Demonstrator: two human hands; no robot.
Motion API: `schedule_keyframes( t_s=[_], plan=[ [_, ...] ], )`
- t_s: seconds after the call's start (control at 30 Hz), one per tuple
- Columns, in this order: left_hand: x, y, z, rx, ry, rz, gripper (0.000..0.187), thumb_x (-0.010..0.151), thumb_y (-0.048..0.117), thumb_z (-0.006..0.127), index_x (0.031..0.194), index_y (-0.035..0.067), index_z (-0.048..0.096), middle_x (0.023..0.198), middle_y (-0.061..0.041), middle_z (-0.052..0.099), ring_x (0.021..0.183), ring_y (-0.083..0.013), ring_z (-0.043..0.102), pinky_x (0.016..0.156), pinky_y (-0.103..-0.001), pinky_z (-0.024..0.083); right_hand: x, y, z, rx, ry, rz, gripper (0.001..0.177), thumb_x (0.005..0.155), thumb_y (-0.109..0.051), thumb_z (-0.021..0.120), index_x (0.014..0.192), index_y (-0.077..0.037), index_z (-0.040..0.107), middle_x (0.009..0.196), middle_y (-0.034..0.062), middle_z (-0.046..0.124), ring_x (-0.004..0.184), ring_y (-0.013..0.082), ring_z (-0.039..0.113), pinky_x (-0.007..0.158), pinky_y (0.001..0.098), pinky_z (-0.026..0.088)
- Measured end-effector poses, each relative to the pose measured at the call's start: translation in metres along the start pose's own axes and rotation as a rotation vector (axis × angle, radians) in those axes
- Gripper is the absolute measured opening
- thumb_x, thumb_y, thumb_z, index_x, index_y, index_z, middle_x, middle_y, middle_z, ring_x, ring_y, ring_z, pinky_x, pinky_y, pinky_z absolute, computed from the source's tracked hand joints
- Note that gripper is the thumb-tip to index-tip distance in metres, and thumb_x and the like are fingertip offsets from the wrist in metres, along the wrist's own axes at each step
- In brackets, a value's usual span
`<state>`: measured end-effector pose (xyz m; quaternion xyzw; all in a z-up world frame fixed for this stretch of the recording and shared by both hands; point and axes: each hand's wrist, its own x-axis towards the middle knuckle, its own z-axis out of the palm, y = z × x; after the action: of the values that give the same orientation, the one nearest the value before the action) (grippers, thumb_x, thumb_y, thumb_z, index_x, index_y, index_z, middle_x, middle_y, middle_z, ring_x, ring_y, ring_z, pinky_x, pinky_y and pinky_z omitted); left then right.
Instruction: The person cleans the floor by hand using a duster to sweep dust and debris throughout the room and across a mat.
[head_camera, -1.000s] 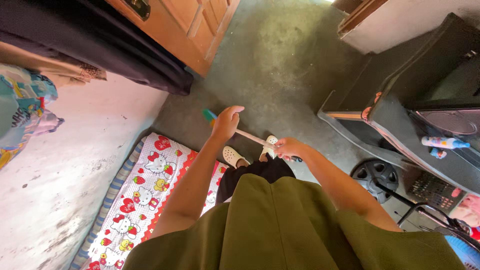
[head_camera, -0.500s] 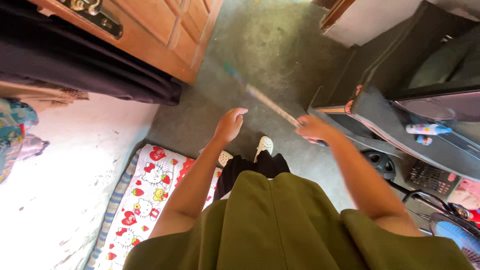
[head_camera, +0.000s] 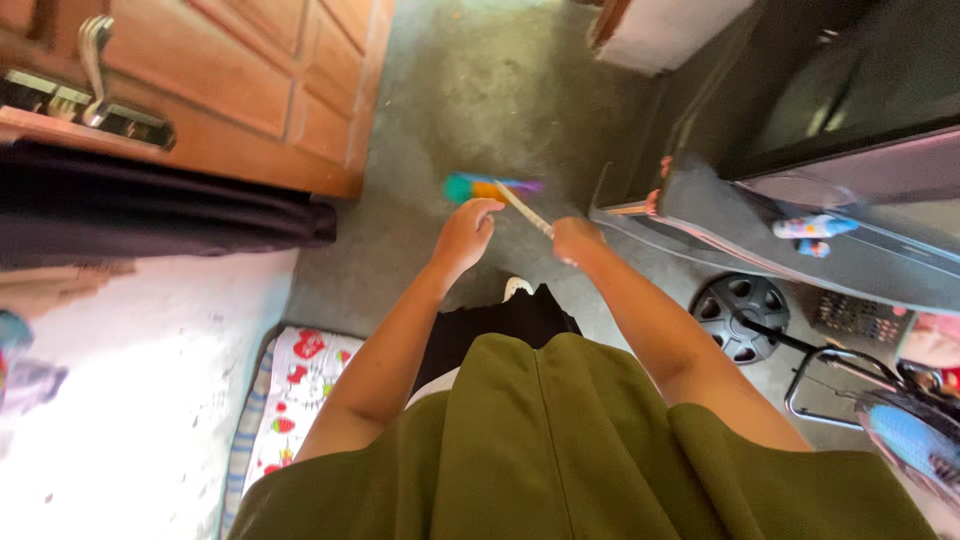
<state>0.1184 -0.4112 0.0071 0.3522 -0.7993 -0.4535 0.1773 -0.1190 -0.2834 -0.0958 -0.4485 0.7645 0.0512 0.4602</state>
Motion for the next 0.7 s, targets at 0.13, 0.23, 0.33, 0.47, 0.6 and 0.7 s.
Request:
schedule_keyframes(
  t_s=[0.13,0.23,0.33,0.47,0.6,0.7],
  plan=[
    [0.021,0.002,-0.007,-0.012,-0.025,-0.016,0.028,0.096,0.01,0.055,0.12,0.01,0.07,0.121,-0.015,0.069,0.115,-0.0349,0.064,0.099,-0.041,0.05,-0.039,0.04,-0.019,0.053,-0.015,-0.041,0.036,0.086,-0.009,0.062,0.121,-0.015,0.063,0.094,0.0111,0.069,0.079,0.0228,0.064,0.063,0.0369,0.05],
    [0.037,0.001,-0.015,0.001,-0.123,-0.153,0.029,0.098,0.013,0.052,0.122,0.012,0.068,0.123,-0.013,0.067,0.109,-0.0326,0.066,0.096,-0.041,0.05,-0.069,0.083,-0.06,-0.017,-0.063,-0.07,0.048,0.085,-0.006,0.061,0.13,-0.021,0.058,0.102,0.0111,0.069,0.086,0.0237,0.063,0.068,0.0373,0.051],
    [0.058,-0.005,-0.024,-0.019,-0.122,-0.082,0.029,0.098,0.014,0.052,0.122,0.012,0.068,0.123,-0.013,0.069,0.112,-0.0327,0.065,0.096,-0.041,0.05,-0.09,0.093,-0.118,-0.002,-0.172,0.211,0.048,0.088,-0.011,0.064,0.134,-0.023,0.061,0.099,0.0123,0.07,0.082,0.0243,0.062,0.068,0.0378,0.051],
    [0.093,-0.019,-0.037,-0.022,-0.136,0.058,0.029,0.098,0.012,0.052,0.121,0.01,0.07,0.125,-0.014,0.069,0.116,-0.0346,0.064,0.097,-0.042,0.05,-0.067,0.064,-0.142,-0.109,-0.136,0.325,0.039,0.087,-0.012,0.065,0.125,-0.021,0.066,0.099,0.0118,0.073,0.088,0.0268,0.067,0.072,0.0408,0.054],
    [0.133,-0.036,-0.069,0.01,-0.241,-0.029,0.031,0.095,0.012,0.052,0.12,0.012,0.07,0.122,-0.012,0.07,0.111,-0.0321,0.066,0.095,-0.041,0.05,0.012,0.002,-0.107,-0.194,0.091,0.338,0.03,0.087,-0.013,0.067,0.115,-0.018,0.072,0.099,0.0113,0.077,0.093,0.0293,0.072,0.077,0.0438,0.056],
    [0.168,-0.055,-0.098,0.017,-0.253,0.011,0.031,0.095,0.012,0.052,0.12,0.012,0.071,0.119,-0.013,0.071,0.112,-0.0328,0.066,0.096,-0.041,0.051,0.046,-0.049,-0.094,-0.085,0.189,0.354,0.024,0.086,-0.013,0.068,0.108,-0.017,0.077,0.099,0.0108,0.079,0.098,0.0312,0.076,0.08,0.046,0.057]
  ],
)
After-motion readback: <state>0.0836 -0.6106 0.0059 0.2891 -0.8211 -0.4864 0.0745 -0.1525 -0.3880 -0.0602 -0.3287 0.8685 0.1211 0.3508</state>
